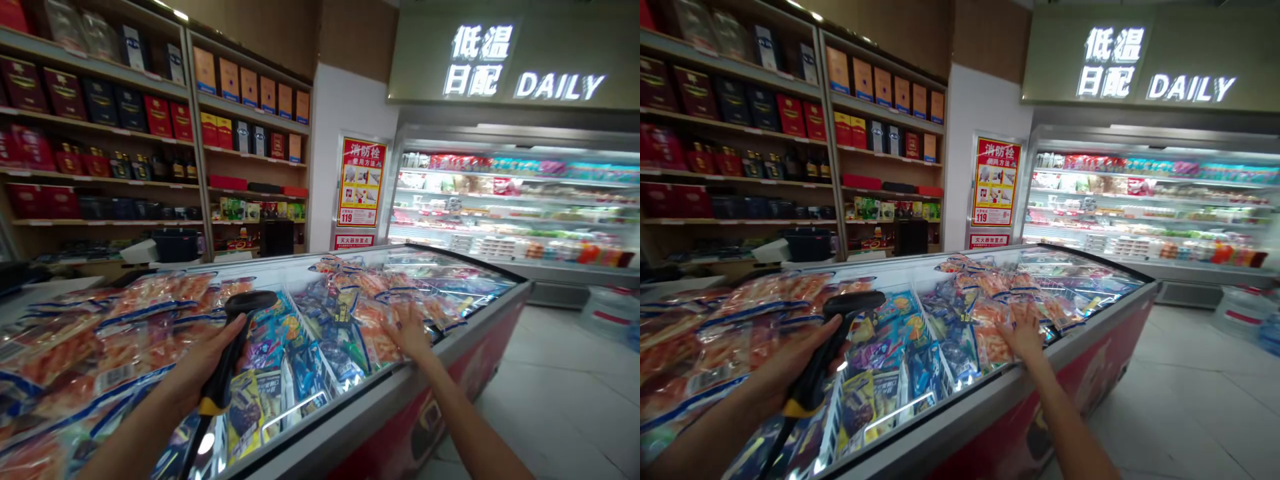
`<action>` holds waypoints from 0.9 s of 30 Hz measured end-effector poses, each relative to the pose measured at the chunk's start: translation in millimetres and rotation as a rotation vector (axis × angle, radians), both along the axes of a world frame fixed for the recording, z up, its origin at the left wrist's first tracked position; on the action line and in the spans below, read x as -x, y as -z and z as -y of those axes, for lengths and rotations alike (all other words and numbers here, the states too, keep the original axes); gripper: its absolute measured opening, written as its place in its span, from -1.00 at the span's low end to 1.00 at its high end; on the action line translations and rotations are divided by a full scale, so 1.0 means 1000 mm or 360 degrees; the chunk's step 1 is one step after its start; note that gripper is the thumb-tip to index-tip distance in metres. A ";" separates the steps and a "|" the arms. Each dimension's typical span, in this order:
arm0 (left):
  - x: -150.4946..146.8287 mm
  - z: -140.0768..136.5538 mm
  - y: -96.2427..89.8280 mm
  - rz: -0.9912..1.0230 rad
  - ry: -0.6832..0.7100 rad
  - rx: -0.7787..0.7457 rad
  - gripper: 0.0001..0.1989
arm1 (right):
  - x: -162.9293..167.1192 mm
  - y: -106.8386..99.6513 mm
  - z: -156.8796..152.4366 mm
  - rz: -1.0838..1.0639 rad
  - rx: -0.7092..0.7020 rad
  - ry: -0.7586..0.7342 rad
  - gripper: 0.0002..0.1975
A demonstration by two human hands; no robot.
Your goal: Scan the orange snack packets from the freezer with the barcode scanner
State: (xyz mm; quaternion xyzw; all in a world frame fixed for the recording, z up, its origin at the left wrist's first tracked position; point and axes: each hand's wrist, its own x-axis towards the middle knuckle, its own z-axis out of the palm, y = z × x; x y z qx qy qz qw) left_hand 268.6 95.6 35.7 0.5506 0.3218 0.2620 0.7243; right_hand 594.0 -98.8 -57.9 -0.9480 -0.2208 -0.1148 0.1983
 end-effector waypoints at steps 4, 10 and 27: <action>0.003 -0.001 -0.001 0.0004 -0.0009 -0.0014 -0.71 | 0.022 -0.001 -0.064 -0.0112 -0.0024 -0.0098 -0.31; 0.028 -0.009 0.000 0.0017 -0.0112 -0.0017 -0.67 | 0.040 -0.014 -0.127 -0.0058 -0.0141 -0.0187 -0.39; 0.060 -0.011 0.031 0.0074 0.0008 0.0037 -0.61 | 0.110 -0.027 -0.170 0.0065 -0.0020 -0.1065 -0.53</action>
